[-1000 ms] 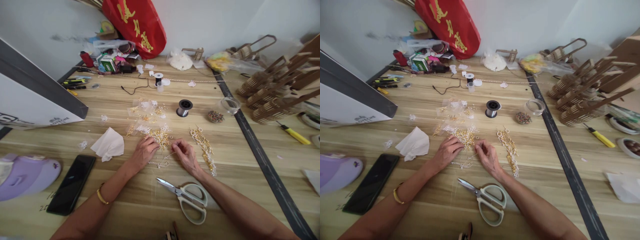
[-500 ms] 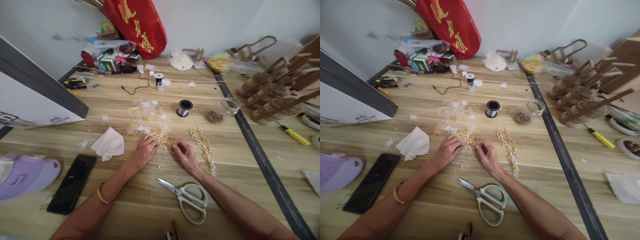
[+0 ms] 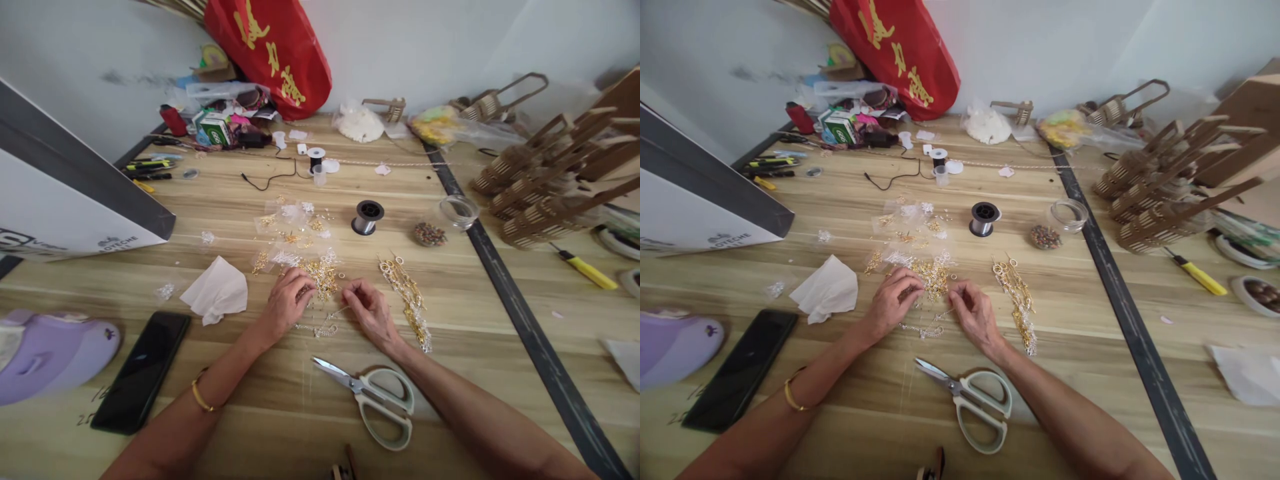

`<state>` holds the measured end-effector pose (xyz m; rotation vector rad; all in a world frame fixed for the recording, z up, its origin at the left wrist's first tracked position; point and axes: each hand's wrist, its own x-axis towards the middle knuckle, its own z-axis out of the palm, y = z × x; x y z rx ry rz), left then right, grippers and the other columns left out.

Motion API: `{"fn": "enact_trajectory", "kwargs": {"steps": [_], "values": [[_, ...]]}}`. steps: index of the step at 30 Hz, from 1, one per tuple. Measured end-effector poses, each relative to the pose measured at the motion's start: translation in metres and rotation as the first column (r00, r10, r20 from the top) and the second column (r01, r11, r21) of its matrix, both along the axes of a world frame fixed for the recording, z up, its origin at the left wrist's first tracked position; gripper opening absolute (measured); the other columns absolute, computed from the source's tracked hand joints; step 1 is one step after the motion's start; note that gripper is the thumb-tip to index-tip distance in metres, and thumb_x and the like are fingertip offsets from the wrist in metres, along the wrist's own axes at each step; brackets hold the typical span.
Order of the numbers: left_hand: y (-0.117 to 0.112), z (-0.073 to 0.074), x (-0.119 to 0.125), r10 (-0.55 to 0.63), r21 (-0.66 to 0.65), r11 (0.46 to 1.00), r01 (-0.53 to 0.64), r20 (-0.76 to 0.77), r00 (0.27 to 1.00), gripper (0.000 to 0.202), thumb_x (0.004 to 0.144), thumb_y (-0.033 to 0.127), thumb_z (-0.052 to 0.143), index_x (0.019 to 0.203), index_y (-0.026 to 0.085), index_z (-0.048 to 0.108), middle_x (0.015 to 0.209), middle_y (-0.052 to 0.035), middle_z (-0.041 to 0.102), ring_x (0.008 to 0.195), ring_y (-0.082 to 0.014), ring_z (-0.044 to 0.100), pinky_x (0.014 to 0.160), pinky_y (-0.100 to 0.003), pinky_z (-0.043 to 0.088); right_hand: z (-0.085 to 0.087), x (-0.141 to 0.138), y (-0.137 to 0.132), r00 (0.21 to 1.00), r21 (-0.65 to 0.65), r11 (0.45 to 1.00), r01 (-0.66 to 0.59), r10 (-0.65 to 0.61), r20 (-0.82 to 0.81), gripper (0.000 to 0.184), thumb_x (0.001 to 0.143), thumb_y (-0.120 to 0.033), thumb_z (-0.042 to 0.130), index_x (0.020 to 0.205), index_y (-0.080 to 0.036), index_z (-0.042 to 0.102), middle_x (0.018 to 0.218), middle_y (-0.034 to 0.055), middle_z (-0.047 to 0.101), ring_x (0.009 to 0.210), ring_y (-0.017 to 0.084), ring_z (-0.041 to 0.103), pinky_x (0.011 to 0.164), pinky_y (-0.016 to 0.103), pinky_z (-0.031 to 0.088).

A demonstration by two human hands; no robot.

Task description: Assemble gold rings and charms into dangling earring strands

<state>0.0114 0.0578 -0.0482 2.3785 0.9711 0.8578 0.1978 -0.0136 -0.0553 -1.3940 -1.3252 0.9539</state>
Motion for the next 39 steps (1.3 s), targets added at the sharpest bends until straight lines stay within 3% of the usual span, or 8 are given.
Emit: {"fn": "enact_trajectory", "kwargs": {"steps": [3, 6, 10, 14, 22, 28, 33, 39], "values": [[-0.004, 0.005, 0.002, 0.019, -0.062, 0.998, -0.014, 0.079, 0.997, 0.007, 0.083, 0.018, 0.053, 0.080, 0.016, 0.058, 0.085, -0.0052, 0.061, 0.085, -0.0168, 0.055, 0.085, -0.034, 0.042, -0.001, 0.000, -0.001, 1.000, 0.005, 1.000, -0.013, 0.013, 0.022, 0.022, 0.087, -0.036, 0.049, 0.078, -0.016, 0.054, 0.062, 0.0001, 0.053, 0.055, 0.011, 0.046, 0.050, 0.023, 0.036], [-0.009, 0.010, 0.006, 0.030, -0.228, 0.974, 0.000, 0.129, 0.991, 0.009, 0.083, 0.019, 0.052, 0.076, 0.015, 0.058, 0.076, -0.0039, 0.060, 0.072, -0.0143, 0.054, 0.070, -0.027, 0.045, -0.002, -0.001, -0.002, 0.998, 0.023, 0.999, -0.026, 0.025, 0.062, 0.020, 0.087, -0.034, 0.048, 0.078, -0.017, 0.054, 0.064, 0.0005, 0.053, 0.055, 0.011, 0.045, 0.052, 0.024, 0.037], [-0.015, 0.011, 0.011, 0.067, -0.475, 0.880, 0.022, 0.168, 0.983, 0.009, 0.080, 0.020, 0.054, 0.075, 0.014, 0.059, 0.071, -0.0018, 0.060, 0.066, -0.0124, 0.054, 0.065, -0.024, 0.044, -0.001, -0.001, -0.003, 0.992, 0.059, 0.996, -0.070, 0.063, 0.108, 0.019, 0.087, -0.032, 0.047, 0.080, -0.017, 0.055, 0.067, 0.0021, 0.056, 0.059, 0.013, 0.048, 0.055, 0.025, 0.039], [-0.018, 0.006, 0.013, 0.089, -0.614, 0.787, 0.063, 0.214, 0.973, 0.011, 0.078, 0.023, 0.057, 0.075, 0.014, 0.060, 0.070, -0.0012, 0.060, 0.066, -0.0119, 0.053, 0.063, -0.022, 0.043, 0.000, -0.002, -0.004, 0.986, 0.081, 0.990, -0.115, 0.104, 0.132, 0.019, 0.088, -0.032, 0.046, 0.081, -0.017, 0.055, 0.069, 0.0025, 0.057, 0.062, 0.014, 0.049, 0.056, 0.025, 0.040], [-0.019, 0.001, 0.013, 0.105, -0.692, 0.717, 0.087, 0.230, 0.968, 0.013, 0.078, 0.025, 0.056, 0.074, 0.013, 0.060, 0.064, 0.0011, 0.053, 0.057, -0.0090, 0.045, 0.053, -0.019, 0.038, 0.002, -0.003, -0.005, 0.971, 0.094, 0.978, -0.185, 0.167, 0.169, 0.016, 0.088, -0.028, 0.046, 0.082, -0.017, 0.056, 0.070, 0.0022, 0.056, 0.061, 0.013, 0.049, 0.056, 0.024, 0.039], [-0.016, -0.003, 0.012, 0.130, -0.712, 0.696, 0.090, 0.249, 0.960, 0.014, 0.076, 0.026, 0.058, 0.074, 0.013, 0.060, 0.064, 0.0004, 0.055, 0.057, -0.0094, 0.047, 0.055, -0.020, 0.040, 0.003, -0.003, -0.005, 0.970, 0.093, 0.977, -0.194, 0.177, 0.168, 0.015, 0.087, -0.028, 0.048, 0.080, -0.017, 0.056, 0.070, 0.0017, 0.057, 0.058, 0.012, 0.048, 0.055, 0.024, 0.039], [-0.016, -0.006, 0.011, 0.144, -0.717, 0.691, 0.090, 0.258, 0.955, 0.013, 0.076, 0.026, 0.059, 0.074, 0.013, 0.060, 0.063, 0.0009, 0.056, 0.056, -0.0092, 0.049, 0.055, -0.020, 0.042, 0.003, -0.004, -0.005, 0.963, 0.091, 0.974, -0.208, 0.187, 0.196, 0.014, 0.086, -0.026, 0.048, 0.079, -0.017, 0.056, 0.070, 0.0022, 0.058, 0.061, 0.013, 0.050, 0.055, 0.023, 0.039], [-0.018, -0.002, 0.013, 0.154, -0.681, 0.730, 0.049, 0.235, 0.960, 0.009, 0.074, 0.022, 0.059, 0.073, 0.013, 0.062, 0.064, -0.0002, 0.058, 0.058, -0.0100, 0.050, 0.056, -0.021, 0.042, 0.004, -0.005, -0.006, 0.959, 0.092, 0.974, -0.207, 0.183, 0.217, 0.011, 0.085, -0.024, 0.049, 0.078, -0.018, 0.055, 0.068, 0.0011, 0.056, 0.056, 0.012, 0.047, 0.052, 0.022, 0.037]]}}
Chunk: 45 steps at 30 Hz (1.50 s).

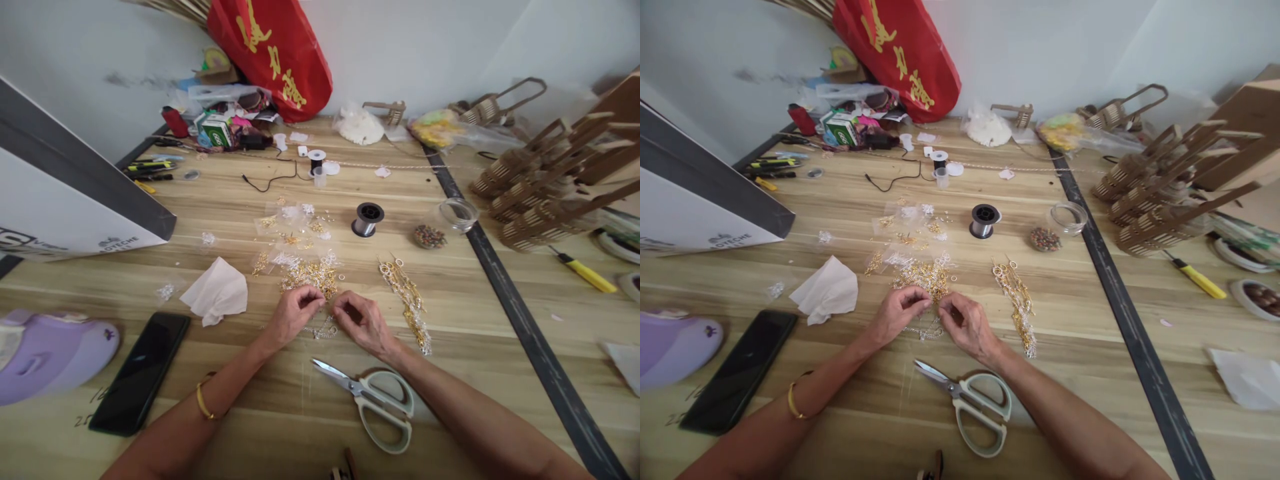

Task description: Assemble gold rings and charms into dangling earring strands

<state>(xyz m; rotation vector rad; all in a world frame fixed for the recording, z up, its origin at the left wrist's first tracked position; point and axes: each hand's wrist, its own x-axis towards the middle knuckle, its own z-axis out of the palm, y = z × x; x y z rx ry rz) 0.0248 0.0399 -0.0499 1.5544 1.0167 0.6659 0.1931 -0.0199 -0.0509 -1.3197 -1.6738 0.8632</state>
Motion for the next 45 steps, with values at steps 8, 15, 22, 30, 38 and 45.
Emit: {"fn": "enact_trajectory", "kwargs": {"steps": [8, 15, 22, 30, 38, 45], "values": [[-0.0015, -0.0006, 0.0027, 0.013, 0.051, 0.999, -0.012, -0.023, 1.000, 0.007, 0.073, 0.018, 0.060, 0.074, 0.012, 0.063, 0.070, -0.0030, 0.064, 0.066, -0.0128, 0.057, 0.063, -0.023, 0.047, 0.0011, -0.0007, -0.0003, 1.000, 0.001, 1.000, -0.004, 0.004, 0.015, 0.014, 0.086, -0.026, 0.047, 0.078, -0.017, 0.055, 0.067, 0.0017, 0.056, 0.057, 0.012, 0.048, 0.053, 0.023, 0.038], [-0.0035, -0.0002, 0.0028, 0.026, 0.128, 0.992, -0.017, -0.073, 0.997, 0.005, 0.074, 0.017, 0.059, 0.075, 0.013, 0.062, 0.070, -0.0030, 0.065, 0.066, -0.0127, 0.059, 0.063, -0.022, 0.048, -0.0006, -0.0010, -0.0001, 1.000, 0.017, 1.000, -0.003, 0.003, 0.016, 0.013, 0.085, -0.024, 0.047, 0.077, -0.016, 0.054, 0.066, 0.0011, 0.056, 0.054, 0.011, 0.047, 0.051, 0.021, 0.037], [-0.0043, -0.0039, 0.0023, 0.017, 0.223, 0.975, 0.004, -0.093, 0.995, 0.003, 0.075, 0.015, 0.059, 0.075, 0.013, 0.062, 0.071, -0.0030, 0.065, 0.065, -0.0123, 0.059, 0.063, -0.022, 0.049, -0.0014, -0.0007, -0.0004, 1.000, 0.030, 1.000, -0.007, 0.007, 0.023, 0.009, 0.084, -0.020, 0.048, 0.078, -0.017, 0.053, 0.068, 0.0012, 0.056, 0.056, 0.011, 0.048, 0.051, 0.021, 0.037], [-0.0052, -0.0027, 0.0023, 0.022, 0.370, 0.928, 0.036, -0.151, 0.988, 0.003, 0.075, 0.013, 0.058, 0.074, 0.014, 0.061, 0.069, -0.0026, 0.064, 0.063, -0.0116, 0.059, 0.061, -0.022, 0.048, -0.0022, -0.0011, -0.0009, 1.000, 0.044, 0.999, -0.010, 0.009, 0.026, 0.008, 0.082, -0.016, 0.048, 0.077, -0.017, 0.053, 0.066, -0.0002, 0.054, 0.054, 0.010, 0.046, 0.051, 0.020, 0.037], [-0.0062, -0.0016, 0.0023, 0.040, 0.447, 0.894, 0.037, -0.162, 0.986, 0.004, 0.075, 0.012, 0.058, 0.073, 0.014, 0.061, 0.068, -0.0024, 0.064, 0.061, -0.0115, 0.058, 0.060, -0.022, 0.048, -0.0028, -0.0014, -0.0009, 0.999, 0.039, 0.999, -0.019, 0.017, 0.036, 0.007, 0.082, -0.015, 0.048, 0.077, -0.016, 0.053, 0.066, -0.0005, 0.053, 0.055, 0.009, 0.046, 0.051, 0.020, 0.036], [-0.0068, 0.0000, 0.0032, 0.032, 0.434, 0.900, 0.041, -0.158, 0.987, 0.005, 0.075, 0.012, 0.058, 0.073, 0.014, 0.061, 0.068, -0.0024, 0.064, 0.061, -0.0115, 0.058, 0.060, -0.022, 0.048, -0.0027, -0.0009, -0.0006, 0.999, 0.052, 0.998, -0.023, 0.021, 0.037, 0.007, 0.082, -0.016, 0.048, 0.077, -0.017, 0.053, 0.068, 0.0007, 0.055, 0.058, 0.010, 0.049, 0.053, 0.021, 0.039]]}}
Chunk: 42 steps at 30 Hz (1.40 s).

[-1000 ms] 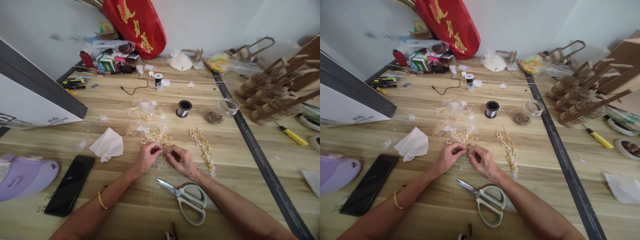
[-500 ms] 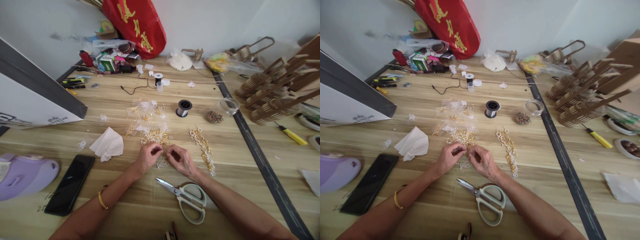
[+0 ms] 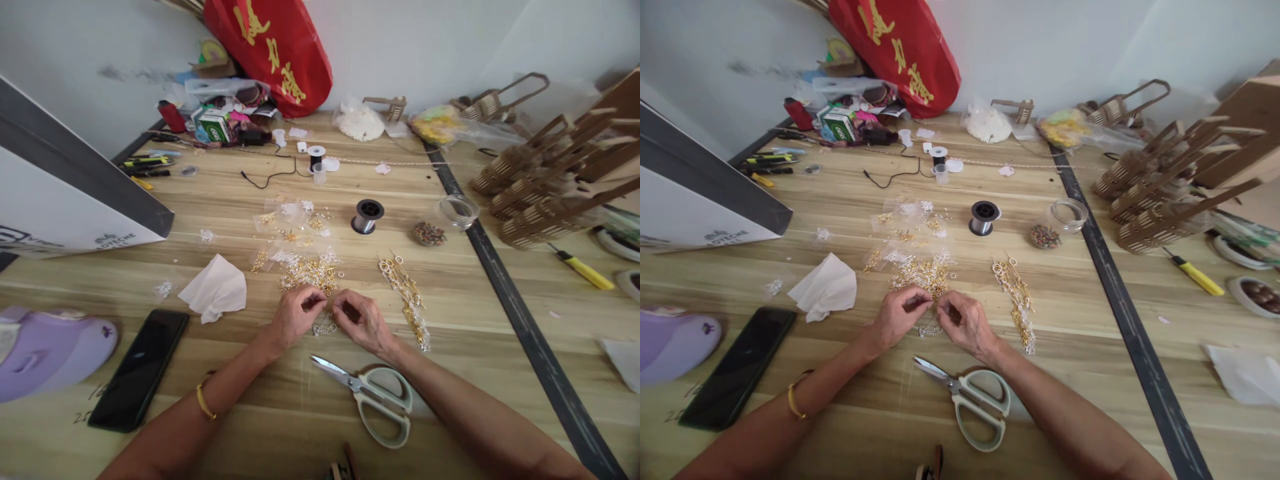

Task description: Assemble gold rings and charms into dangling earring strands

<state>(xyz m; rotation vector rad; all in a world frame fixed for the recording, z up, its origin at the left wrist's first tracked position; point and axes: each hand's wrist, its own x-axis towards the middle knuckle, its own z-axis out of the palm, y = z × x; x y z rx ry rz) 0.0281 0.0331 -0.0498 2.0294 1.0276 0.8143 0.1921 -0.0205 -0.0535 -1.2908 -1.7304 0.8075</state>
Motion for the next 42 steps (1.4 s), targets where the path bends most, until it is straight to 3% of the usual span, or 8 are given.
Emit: {"fn": "enact_trajectory", "kwargs": {"steps": [42], "values": [[-0.0014, 0.0001, 0.0004, -0.053, -0.071, 0.996, 0.055, 0.038, 0.998, 0.005, 0.074, 0.015, 0.060, 0.071, 0.015, 0.063, 0.069, -0.0030, 0.066, 0.063, -0.0126, 0.059, 0.062, -0.023, 0.048, 0.0004, -0.0006, 0.0003, 1.000, 0.011, 1.000, 0.014, -0.014, 0.003, 0.008, 0.083, -0.019, 0.049, 0.078, -0.017, 0.055, 0.066, 0.0008, 0.055, 0.056, 0.011, 0.049, 0.052, 0.022, 0.039]]}}
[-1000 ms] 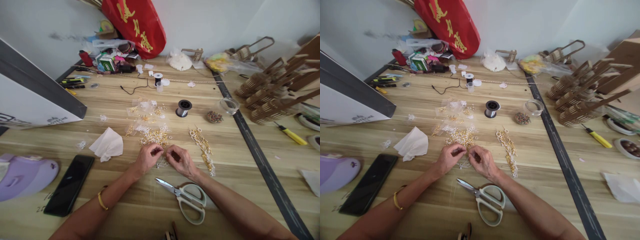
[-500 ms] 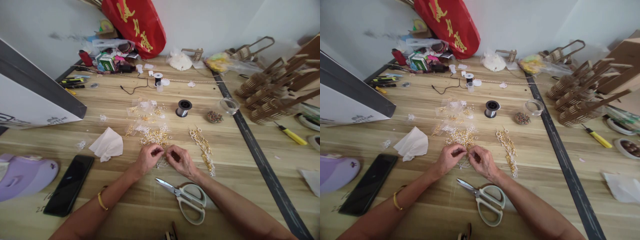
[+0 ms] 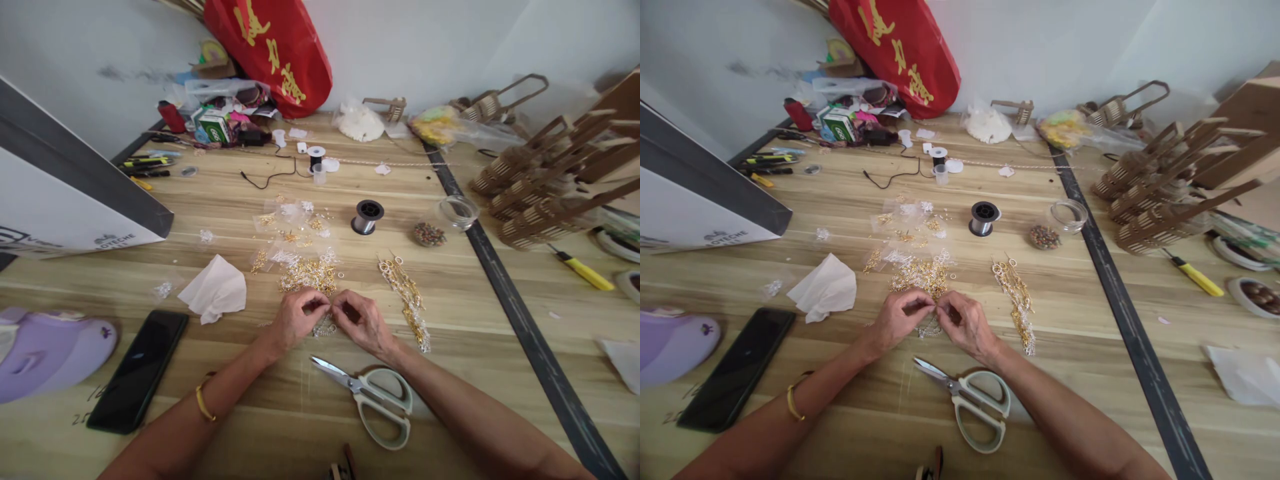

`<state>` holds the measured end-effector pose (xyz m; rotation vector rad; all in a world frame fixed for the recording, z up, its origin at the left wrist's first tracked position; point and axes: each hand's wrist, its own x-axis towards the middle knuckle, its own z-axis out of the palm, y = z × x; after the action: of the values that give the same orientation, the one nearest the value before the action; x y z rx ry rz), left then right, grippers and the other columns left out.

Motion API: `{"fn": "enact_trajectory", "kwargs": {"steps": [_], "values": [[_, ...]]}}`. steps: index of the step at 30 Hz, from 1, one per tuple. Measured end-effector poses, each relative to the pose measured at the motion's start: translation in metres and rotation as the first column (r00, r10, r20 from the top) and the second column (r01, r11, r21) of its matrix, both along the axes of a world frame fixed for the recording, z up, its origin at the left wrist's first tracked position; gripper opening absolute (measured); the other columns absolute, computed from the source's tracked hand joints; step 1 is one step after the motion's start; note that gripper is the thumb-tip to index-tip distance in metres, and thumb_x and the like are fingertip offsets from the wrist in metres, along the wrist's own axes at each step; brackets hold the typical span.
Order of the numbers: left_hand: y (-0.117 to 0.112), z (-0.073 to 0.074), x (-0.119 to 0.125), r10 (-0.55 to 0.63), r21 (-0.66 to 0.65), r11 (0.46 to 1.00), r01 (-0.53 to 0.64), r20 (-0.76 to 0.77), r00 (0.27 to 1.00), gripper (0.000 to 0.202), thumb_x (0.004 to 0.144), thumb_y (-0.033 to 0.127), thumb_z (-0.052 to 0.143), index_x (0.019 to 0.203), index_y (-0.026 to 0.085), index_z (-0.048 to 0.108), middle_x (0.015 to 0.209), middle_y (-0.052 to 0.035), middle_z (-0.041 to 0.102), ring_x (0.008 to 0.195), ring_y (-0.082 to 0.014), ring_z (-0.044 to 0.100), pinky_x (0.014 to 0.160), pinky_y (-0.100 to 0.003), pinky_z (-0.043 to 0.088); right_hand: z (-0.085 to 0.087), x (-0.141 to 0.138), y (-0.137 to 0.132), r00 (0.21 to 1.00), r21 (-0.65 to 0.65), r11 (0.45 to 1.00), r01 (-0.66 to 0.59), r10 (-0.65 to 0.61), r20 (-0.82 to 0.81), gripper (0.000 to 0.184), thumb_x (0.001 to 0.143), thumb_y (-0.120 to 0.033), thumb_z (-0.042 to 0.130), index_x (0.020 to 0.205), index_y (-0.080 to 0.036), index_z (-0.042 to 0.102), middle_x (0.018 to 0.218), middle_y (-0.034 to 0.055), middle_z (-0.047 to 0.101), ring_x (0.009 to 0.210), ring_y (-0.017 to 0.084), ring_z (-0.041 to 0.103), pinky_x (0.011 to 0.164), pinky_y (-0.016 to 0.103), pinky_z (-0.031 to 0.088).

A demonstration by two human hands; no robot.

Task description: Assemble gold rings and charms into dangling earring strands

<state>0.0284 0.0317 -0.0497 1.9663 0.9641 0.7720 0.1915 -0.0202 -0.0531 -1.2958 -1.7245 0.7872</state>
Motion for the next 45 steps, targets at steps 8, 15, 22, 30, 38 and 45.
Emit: {"fn": "enact_trajectory", "kwargs": {"steps": [8, 15, 22, 30, 38, 45], "values": [[-0.0002, 0.0017, 0.0012, -0.005, -0.091, 0.996, 0.012, 0.081, 0.997, 0.005, 0.073, 0.016, 0.060, 0.071, 0.014, 0.064, 0.068, -0.0033, 0.066, 0.063, -0.0120, 0.061, 0.062, -0.021, 0.050, -0.0009, -0.0001, 0.0002, 1.000, -0.005, 1.000, 0.009, -0.009, -0.011, 0.011, 0.084, -0.023, 0.050, 0.078, -0.017, 0.055, 0.065, 0.0007, 0.055, 0.055, 0.011, 0.048, 0.051, 0.022, 0.039], [0.0005, 0.0028, 0.0002, 0.032, -0.248, 0.969, -0.004, 0.106, 0.994, 0.007, 0.073, 0.019, 0.061, 0.073, 0.013, 0.065, 0.071, -0.0041, 0.068, 0.065, -0.0127, 0.061, 0.063, -0.022, 0.050, -0.0006, 0.0001, -0.0001, 0.999, -0.019, 0.999, 0.028, -0.029, -0.035, 0.011, 0.085, -0.023, 0.049, 0.078, -0.017, 0.054, 0.064, 0.0001, 0.054, 0.054, 0.010, 0.047, 0.050, 0.021, 0.037], [0.0030, 0.0026, 0.0003, 0.100, -0.303, 0.951, -0.065, 0.103, 0.990, 0.007, 0.071, 0.018, 0.062, 0.073, 0.012, 0.065, 0.069, -0.0040, 0.067, 0.064, -0.0123, 0.060, 0.061, -0.021, 0.050, -0.0024, 0.0001, -0.0013, 0.998, 0.022, 0.999, 0.045, -0.044, -0.049, 0.010, 0.085, -0.024, 0.049, 0.079, -0.017, 0.053, 0.067, 0.0011, 0.056, 0.054, 0.010, 0.047, 0.049, 0.021, 0.038], [0.0021, 0.0051, 0.0013, 0.095, -0.312, 0.948, -0.058, 0.104, 0.990, 0.006, 0.071, 0.017, 0.062, 0.072, 0.012, 0.066, 0.069, -0.0037, 0.068, 0.063, -0.0125, 0.061, 0.061, -0.021, 0.050, -0.0019, -0.0008, -0.0037, 1.000, 0.037, 0.999, 0.006, -0.005, -0.009, 0.006, 0.085, -0.022, 0.049, 0.080, -0.019, 0.052, 0.068, 0.0009, 0.055, 0.055, 0.011, 0.047, 0.048, 0.021, 0.037], [0.0019, 0.0055, 0.0009, 0.087, -0.298, 0.953, -0.054, 0.100, 0.991, 0.006, 0.071, 0.017, 0.061, 0.072, 0.012, 0.065, 0.069, -0.0044, 0.067, 0.064, -0.0129, 0.061, 0.062, -0.022, 0.049, -0.0018, -0.0013, -0.0032, 1.000, 0.097, 0.995, -0.002, 0.000, 0.019, 0.005, 0.085, -0.018, 0.049, 0.080, -0.019, 0.052, 0.070, 0.0014, 0.056, 0.058, 0.011, 0.049, 0.052, 0.022, 0.039], [0.0005, 0.0061, 0.0008, 0.075, -0.308, 0.950, -0.041, 0.100, 0.992, 0.007, 0.072, 0.018, 0.061, 0.072, 0.012, 0.065, 0.070, -0.0045, 0.067, 0.065, -0.0131, 0.060, 0.063, -0.022, 0.049, -0.0019, -0.0014, -0.0023, 0.999, 0.128, 0.992, 0.004, -0.008, 0.031, 0.005, 0.084, -0.016, 0.050, 0.080, -0.018, 0.052, 0.069, 0.0007, 0.055, 0.057, 0.010, 0.049, 0.052, 0.021, 0.039]]}}
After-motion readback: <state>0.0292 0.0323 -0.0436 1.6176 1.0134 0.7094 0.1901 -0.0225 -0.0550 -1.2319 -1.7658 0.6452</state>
